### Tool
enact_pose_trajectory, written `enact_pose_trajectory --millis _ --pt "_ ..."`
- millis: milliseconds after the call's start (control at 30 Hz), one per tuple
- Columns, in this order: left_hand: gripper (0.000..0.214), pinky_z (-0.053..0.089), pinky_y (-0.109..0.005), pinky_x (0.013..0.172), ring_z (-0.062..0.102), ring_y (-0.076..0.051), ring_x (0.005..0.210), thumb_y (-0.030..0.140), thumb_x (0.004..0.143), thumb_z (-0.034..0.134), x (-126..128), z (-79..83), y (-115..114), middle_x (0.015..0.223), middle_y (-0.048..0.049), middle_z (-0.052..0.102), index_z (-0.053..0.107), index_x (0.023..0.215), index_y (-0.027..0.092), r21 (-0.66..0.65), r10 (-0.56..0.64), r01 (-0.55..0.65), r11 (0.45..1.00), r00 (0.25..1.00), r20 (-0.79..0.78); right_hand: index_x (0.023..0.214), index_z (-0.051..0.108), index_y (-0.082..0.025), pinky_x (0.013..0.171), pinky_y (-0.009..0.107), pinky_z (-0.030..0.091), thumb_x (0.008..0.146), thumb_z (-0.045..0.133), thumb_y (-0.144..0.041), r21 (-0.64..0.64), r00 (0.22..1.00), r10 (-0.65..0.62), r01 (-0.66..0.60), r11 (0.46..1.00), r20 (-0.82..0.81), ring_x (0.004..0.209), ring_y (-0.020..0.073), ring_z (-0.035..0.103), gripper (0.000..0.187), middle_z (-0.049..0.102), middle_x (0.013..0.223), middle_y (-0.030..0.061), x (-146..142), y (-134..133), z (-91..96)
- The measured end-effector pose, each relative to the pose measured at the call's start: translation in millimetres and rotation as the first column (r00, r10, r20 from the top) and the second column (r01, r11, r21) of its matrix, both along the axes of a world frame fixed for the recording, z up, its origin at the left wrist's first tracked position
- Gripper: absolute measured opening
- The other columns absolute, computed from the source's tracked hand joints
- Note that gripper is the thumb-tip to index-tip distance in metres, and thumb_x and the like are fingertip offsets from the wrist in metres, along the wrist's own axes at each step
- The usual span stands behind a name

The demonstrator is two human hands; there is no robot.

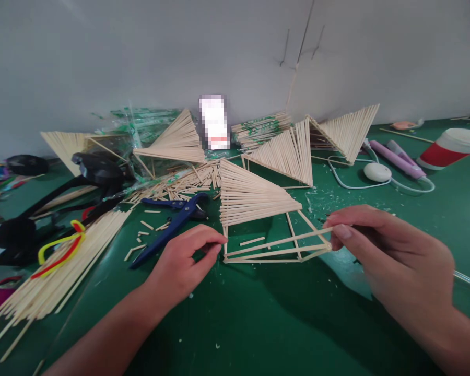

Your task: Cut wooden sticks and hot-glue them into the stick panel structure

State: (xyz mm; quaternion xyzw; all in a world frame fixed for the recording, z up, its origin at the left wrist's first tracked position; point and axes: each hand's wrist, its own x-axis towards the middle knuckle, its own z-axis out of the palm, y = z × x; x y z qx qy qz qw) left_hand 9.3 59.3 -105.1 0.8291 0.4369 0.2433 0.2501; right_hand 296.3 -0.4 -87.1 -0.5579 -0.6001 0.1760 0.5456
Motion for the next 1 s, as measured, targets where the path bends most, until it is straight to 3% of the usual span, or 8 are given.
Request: enact_pose_trajectory --millis 500,733,1000 --pt "0.018 0.049 -0.024 0.075 0.063 -0.014 0.082 0.019 0.091 0.049 -1.6 -2.1 0.0 0.091 -0.0033 0.068 0.067 0.095 0.02 -0.027 -0.045 0.044 0.999 0.999 -0.012 0.09 0.072 -0.032 0.049 0.018 0.048 0.085 0.067 -0.023 -0.012 0.999 0.012 -0.012 1.0 0.048 0.055 0.0063 0.059 0.011 0.069 0.08 -0.0071 -1.4 -0.7 0.3" --pt "0.018 0.049 -0.025 0.075 0.063 -0.014 0.083 0.019 0.091 0.049 -2.2 -1.1 0.2 0.091 -0.0039 0.068 0.067 0.095 0.02 -0.024 -0.057 0.057 0.998 0.998 -0.017 0.09 0.071 -0.034 0.05 0.024 0.049 0.085 0.067 -0.026 -0.018 0.998 0.031 -0.03 0.999 0.063 0.056 0.011 0.058 0.01 0.068 0.076 -0.0057 -0.8 0.6 0.7" --pt "0.02 0.05 -0.027 0.078 0.063 -0.016 0.086 0.02 0.091 0.048 -1.7 -2.7 0.8 0.094 -0.0048 0.069 0.067 0.097 0.02 -0.03 -0.064 0.064 0.998 0.998 -0.022 0.094 0.071 -0.033 0.055 0.024 0.051 0.087 0.064 -0.022 -0.019 0.998 0.062 -0.062 0.998 0.016 0.059 0.0104 0.06 0.015 0.068 0.078 -0.0046 -2.5 -0.3 2.0"
